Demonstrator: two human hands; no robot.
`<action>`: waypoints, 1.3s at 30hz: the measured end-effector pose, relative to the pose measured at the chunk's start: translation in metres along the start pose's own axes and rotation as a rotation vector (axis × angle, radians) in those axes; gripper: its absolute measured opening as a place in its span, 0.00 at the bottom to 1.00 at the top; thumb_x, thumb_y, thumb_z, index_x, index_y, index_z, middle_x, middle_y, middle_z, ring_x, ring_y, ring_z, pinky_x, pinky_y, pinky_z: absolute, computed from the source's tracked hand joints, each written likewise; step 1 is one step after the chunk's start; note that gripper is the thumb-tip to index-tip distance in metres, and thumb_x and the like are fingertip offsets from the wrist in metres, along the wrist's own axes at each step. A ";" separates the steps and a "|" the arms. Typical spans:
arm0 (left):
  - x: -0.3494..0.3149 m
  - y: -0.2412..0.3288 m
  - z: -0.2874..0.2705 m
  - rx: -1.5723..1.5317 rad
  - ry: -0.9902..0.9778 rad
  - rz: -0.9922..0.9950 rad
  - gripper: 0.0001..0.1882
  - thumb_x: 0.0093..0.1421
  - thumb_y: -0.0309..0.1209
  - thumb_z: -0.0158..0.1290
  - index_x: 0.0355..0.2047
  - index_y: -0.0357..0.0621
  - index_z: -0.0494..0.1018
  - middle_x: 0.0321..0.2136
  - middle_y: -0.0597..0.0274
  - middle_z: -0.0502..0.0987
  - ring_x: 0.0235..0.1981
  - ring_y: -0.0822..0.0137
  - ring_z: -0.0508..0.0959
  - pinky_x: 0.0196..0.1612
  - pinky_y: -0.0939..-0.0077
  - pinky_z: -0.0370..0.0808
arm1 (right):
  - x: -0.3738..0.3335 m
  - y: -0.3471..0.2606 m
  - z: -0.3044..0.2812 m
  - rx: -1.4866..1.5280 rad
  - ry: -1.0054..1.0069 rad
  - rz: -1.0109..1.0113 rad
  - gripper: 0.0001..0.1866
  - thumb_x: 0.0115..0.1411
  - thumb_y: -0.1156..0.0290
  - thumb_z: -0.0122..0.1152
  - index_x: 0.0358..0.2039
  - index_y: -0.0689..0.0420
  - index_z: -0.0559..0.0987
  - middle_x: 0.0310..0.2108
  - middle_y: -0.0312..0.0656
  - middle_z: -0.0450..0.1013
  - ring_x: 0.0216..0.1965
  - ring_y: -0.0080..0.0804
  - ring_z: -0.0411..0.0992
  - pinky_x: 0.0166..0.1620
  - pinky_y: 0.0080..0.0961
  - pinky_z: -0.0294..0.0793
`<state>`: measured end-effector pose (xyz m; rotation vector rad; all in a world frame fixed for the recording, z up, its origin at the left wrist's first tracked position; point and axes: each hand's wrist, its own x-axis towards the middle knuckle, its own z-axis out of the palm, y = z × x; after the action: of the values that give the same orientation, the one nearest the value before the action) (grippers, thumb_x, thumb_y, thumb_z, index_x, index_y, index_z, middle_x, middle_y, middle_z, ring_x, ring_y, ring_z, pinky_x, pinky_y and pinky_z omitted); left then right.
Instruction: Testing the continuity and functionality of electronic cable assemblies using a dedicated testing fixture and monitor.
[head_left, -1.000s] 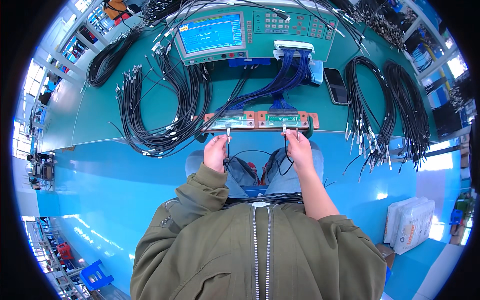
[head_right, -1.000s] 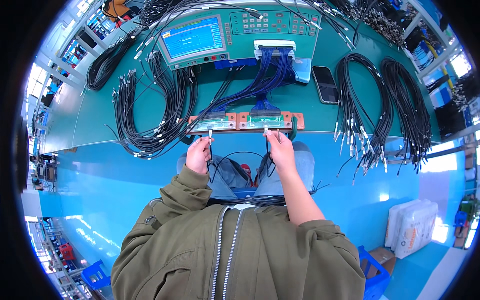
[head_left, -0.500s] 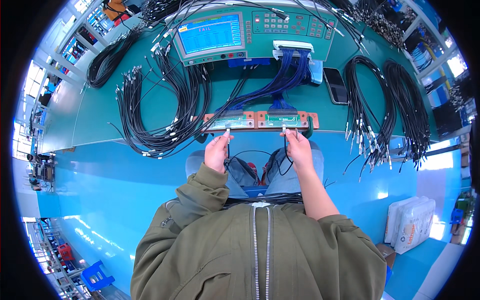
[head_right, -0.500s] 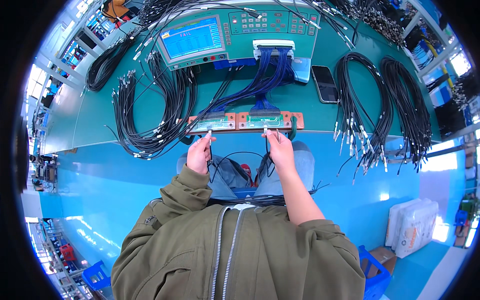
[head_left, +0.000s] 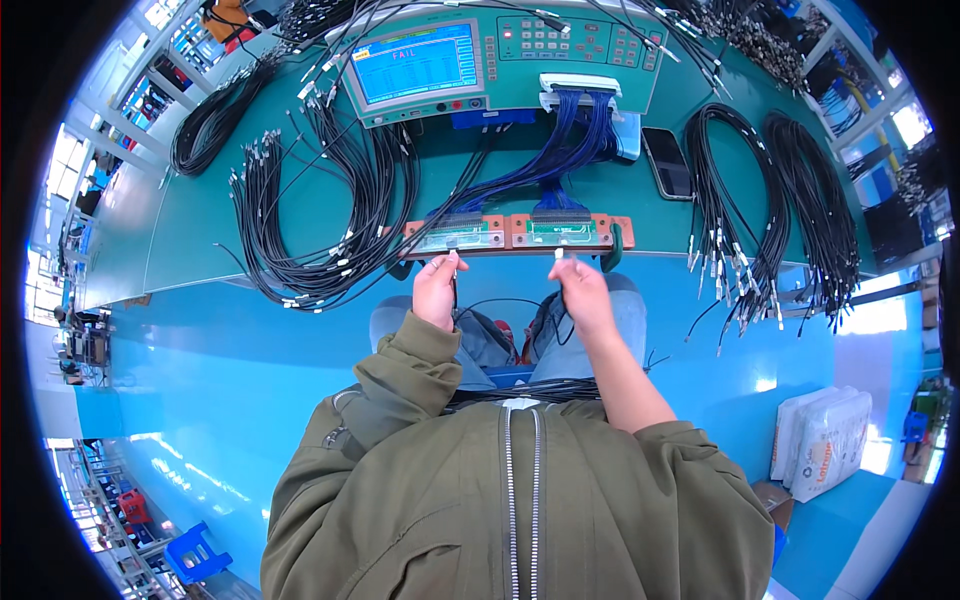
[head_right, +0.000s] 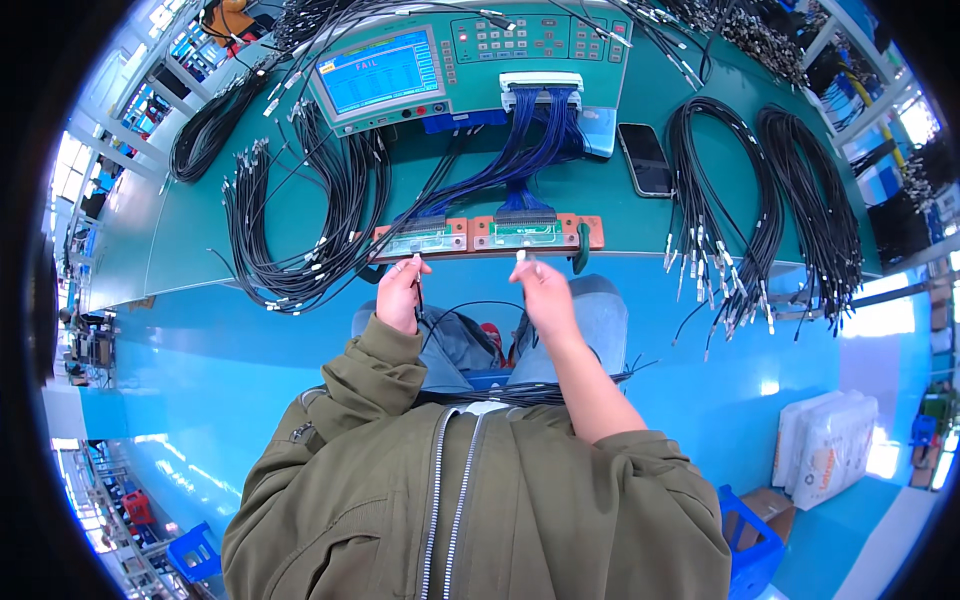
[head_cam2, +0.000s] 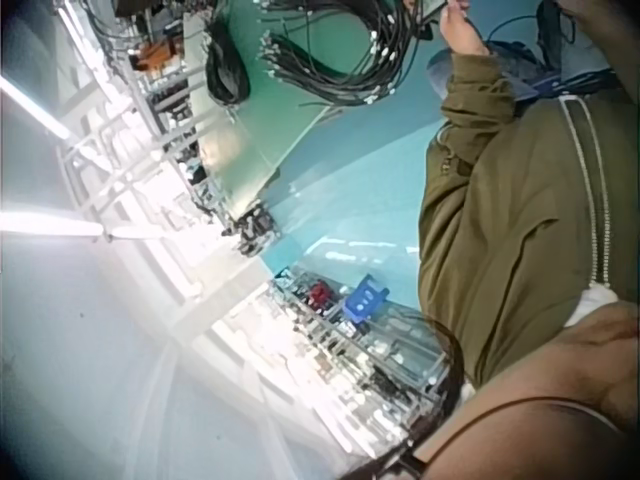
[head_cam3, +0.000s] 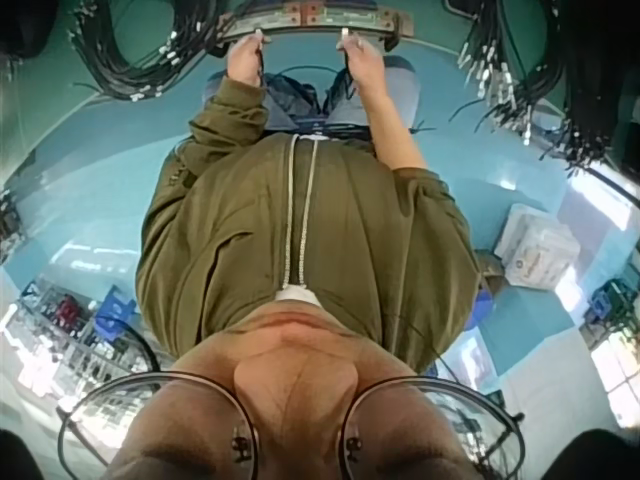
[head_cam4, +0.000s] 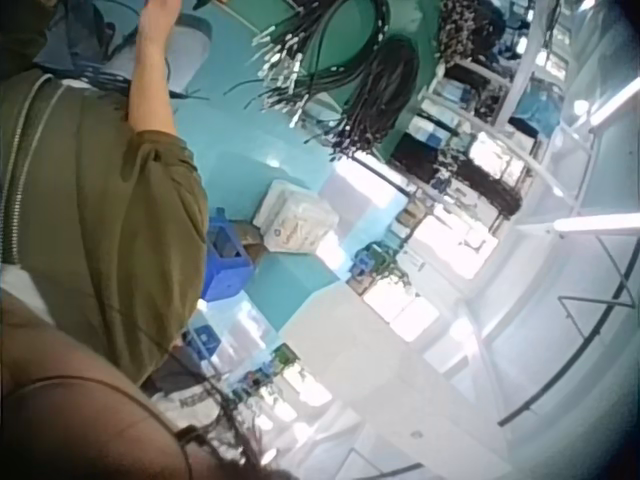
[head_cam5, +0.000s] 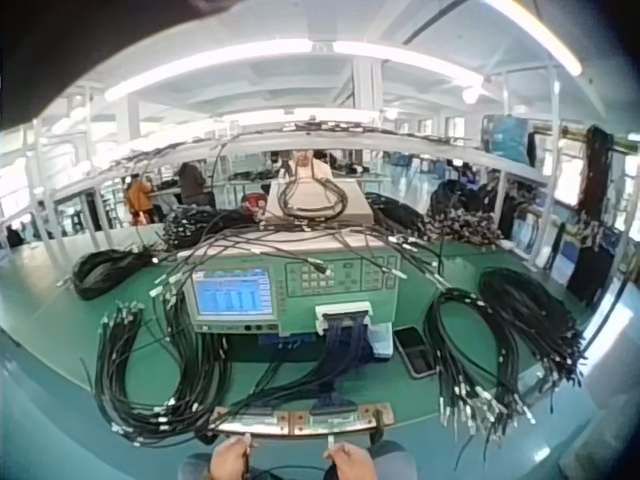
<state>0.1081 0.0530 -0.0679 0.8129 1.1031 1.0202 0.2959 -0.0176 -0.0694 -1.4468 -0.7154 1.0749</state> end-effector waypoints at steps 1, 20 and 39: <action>0.000 -0.001 -0.001 0.007 -0.003 0.009 0.11 0.60 0.34 0.45 0.24 0.43 0.70 0.14 0.76 0.61 0.14 0.85 0.56 0.17 0.91 0.49 | -0.007 0.002 0.003 -0.019 -0.030 -0.003 0.13 0.60 0.65 0.46 0.24 0.57 0.74 0.14 0.25 0.55 0.16 0.11 0.49 0.19 0.11 0.46; -0.002 0.001 -0.002 -0.116 -0.013 -0.043 0.10 0.60 0.35 0.45 0.27 0.43 0.71 0.16 0.76 0.61 0.14 0.85 0.56 0.16 0.91 0.49 | -0.010 -0.020 -0.006 0.139 -0.041 0.068 0.11 0.61 0.66 0.45 0.31 0.59 0.74 0.17 0.34 0.66 0.16 0.17 0.57 0.20 0.15 0.55; -0.004 0.002 -0.002 -0.138 0.007 -0.038 0.10 0.59 0.35 0.46 0.26 0.43 0.71 0.17 0.76 0.60 0.14 0.85 0.54 0.16 0.90 0.48 | 0.007 -0.001 -0.016 0.248 -0.126 0.145 0.13 0.60 0.66 0.44 0.27 0.60 0.75 0.13 0.32 0.65 0.13 0.15 0.56 0.16 0.13 0.51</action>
<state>0.1052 0.0496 -0.0656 0.6758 1.0377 1.0562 0.3132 -0.0177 -0.0710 -1.2405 -0.5494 1.3273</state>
